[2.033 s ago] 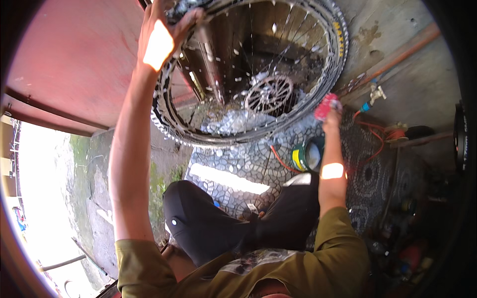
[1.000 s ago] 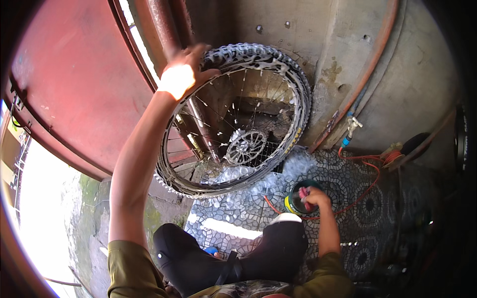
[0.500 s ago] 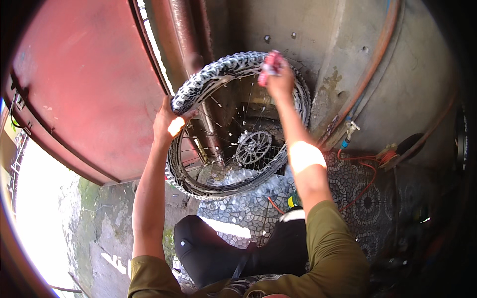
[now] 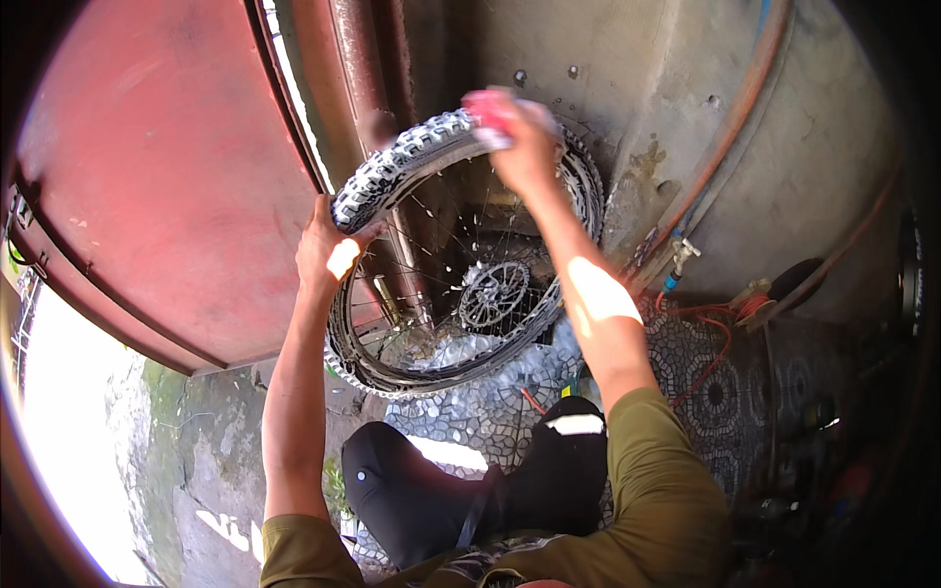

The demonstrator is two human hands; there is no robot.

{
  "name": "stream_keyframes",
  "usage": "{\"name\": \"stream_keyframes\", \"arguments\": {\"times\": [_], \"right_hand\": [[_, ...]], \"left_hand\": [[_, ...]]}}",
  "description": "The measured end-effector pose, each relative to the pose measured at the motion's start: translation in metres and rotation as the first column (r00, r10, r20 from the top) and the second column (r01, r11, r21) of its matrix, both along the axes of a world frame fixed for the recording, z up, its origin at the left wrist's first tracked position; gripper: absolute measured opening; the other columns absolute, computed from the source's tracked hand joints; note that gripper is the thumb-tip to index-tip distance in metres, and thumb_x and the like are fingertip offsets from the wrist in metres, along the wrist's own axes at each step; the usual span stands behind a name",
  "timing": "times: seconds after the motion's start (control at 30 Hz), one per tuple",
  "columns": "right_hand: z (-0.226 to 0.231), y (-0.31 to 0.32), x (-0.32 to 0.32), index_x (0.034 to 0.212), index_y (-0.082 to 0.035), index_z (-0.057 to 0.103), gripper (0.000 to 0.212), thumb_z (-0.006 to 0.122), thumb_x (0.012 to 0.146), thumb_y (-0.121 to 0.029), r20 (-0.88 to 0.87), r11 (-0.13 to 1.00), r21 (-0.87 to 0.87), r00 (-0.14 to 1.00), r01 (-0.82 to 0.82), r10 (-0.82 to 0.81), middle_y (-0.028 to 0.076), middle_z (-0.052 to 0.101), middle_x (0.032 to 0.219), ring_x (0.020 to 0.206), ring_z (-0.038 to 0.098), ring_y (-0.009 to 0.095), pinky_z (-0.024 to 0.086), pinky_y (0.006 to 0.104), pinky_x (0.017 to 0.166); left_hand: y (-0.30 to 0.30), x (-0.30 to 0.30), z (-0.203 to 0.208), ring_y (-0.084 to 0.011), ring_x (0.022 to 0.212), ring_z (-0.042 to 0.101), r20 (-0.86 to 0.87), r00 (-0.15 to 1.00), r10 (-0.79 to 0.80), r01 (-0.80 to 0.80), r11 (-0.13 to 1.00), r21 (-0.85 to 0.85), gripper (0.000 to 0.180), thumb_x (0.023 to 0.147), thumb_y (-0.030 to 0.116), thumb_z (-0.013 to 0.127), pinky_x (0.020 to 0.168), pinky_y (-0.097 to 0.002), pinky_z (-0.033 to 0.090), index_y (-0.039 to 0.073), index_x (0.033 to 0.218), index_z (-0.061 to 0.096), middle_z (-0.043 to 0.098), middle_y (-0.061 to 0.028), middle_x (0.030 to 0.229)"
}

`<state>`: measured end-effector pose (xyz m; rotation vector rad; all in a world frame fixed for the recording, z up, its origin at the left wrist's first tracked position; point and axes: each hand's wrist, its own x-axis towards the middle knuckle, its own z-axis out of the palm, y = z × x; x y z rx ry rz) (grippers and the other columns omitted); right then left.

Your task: The person scrubs a bicycle wheel with a soapy sponge, focusing on the tire tread, rim, and spokes. They then use a small brush to clean the hub and cassette area before rinsing the wheel with a hose.

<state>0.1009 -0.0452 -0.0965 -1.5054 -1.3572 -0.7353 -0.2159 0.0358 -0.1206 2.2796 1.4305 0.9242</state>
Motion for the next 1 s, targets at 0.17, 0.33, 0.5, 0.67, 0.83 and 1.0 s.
{"name": "stream_keyframes", "arguments": {"times": [0.17, 0.33, 0.5, 0.67, 0.83, 1.0], "right_hand": [[0.02, 0.018, -0.056, 0.136, -0.024, 0.069, 0.055, 0.076, 0.085, -0.003, 0.246, 0.987, -0.048, 0.956, -0.152, 0.159, 0.013, 0.07, 0.122, 0.115, 0.066, 0.037, 0.052, 0.0523, 0.102], [-0.013, -0.04, 0.118, 0.149, -0.025, 0.065, 0.068, 0.07, 0.089, 0.006, -0.183, 0.987, -0.158, 0.983, -0.015, -0.014, 0.015, 0.07, 0.134, 0.121, 0.07, 0.036, 0.058, 0.0447, 0.103], [0.023, 0.019, -0.01, 0.152, -0.028, 0.063, 0.06, 0.07, 0.097, -0.006, 0.148, 0.973, -0.231, 0.988, 0.006, 0.029, 0.012, 0.065, 0.148, 0.131, 0.065, 0.037, 0.054, 0.0472, 0.112], [0.0, -0.001, 0.074, 0.151, -0.025, 0.065, 0.051, 0.068, 0.102, -0.01, -0.119, 0.93, -0.086, 0.931, -0.356, 0.345, 0.009, 0.069, 0.145, 0.128, 0.068, 0.03, 0.053, 0.0408, 0.111], [-0.02, -0.021, 0.116, 0.145, -0.022, 0.068, 0.045, 0.065, 0.103, -0.006, -0.221, 0.986, -0.095, 0.968, -0.141, 0.117, 0.011, 0.074, 0.136, 0.128, 0.07, 0.025, 0.056, 0.0368, 0.11], [0.015, 0.026, 0.008, 0.146, -0.02, 0.067, 0.049, 0.069, 0.098, -0.011, 0.156, 0.988, -0.12, 0.981, -0.101, 0.119, 0.012, 0.067, 0.146, 0.133, 0.064, 0.031, 0.046, 0.0491, 0.114]], "left_hand": [[0.005, -0.016, -0.001, -0.0437, 0.115, 0.073, 0.027, 1.0, -0.013, 0.013, 1.0, 0.008, 0.095, 0.069, 0.06, 0.097, 0.096, -0.0525, 0.058, 0.003, 0.136, 0.059, 0.076, -0.0272, 0.122], [-0.001, 0.009, 0.003, -0.0451, 0.116, 0.073, 0.032, 0.999, -0.027, 0.028, 0.999, -0.031, 0.093, 0.069, 0.06, 0.096, 0.096, -0.0531, 0.057, 0.006, 0.135, 0.06, 0.076, -0.0261, 0.121], [0.002, -0.006, 0.004, -0.0449, 0.115, 0.073, 0.008, 1.0, -0.001, 0.002, 1.0, -0.023, 0.091, 0.07, 0.059, 0.096, 0.095, -0.0535, 0.058, 0.006, 0.135, 0.059, 0.076, -0.0262, 0.12], [0.002, -0.007, 0.002, -0.0437, 0.115, 0.073, 0.0, 1.0, -0.011, 0.011, 0.999, -0.032, 0.087, 0.072, 0.056, 0.096, 0.094, -0.0542, 0.057, 0.007, 0.133, 0.059, 0.075, -0.0248, 0.124], [0.001, 0.004, 0.002, -0.044, 0.113, 0.073, 0.009, 1.0, -0.004, 0.005, 1.0, -0.025, 0.087, 0.071, 0.056, 0.096, 0.093, -0.0545, 0.057, 0.007, 0.132, 0.059, 0.075, -0.0235, 0.121], [0.008, -0.014, 0.0, -0.0433, 0.115, 0.072, -0.009, 1.0, 0.004, -0.004, 1.0, 0.004, 0.083, 0.074, 0.054, 0.095, 0.093, -0.0532, 0.057, 0.007, 0.132, 0.06, 0.075, -0.0238, 0.124]]}}
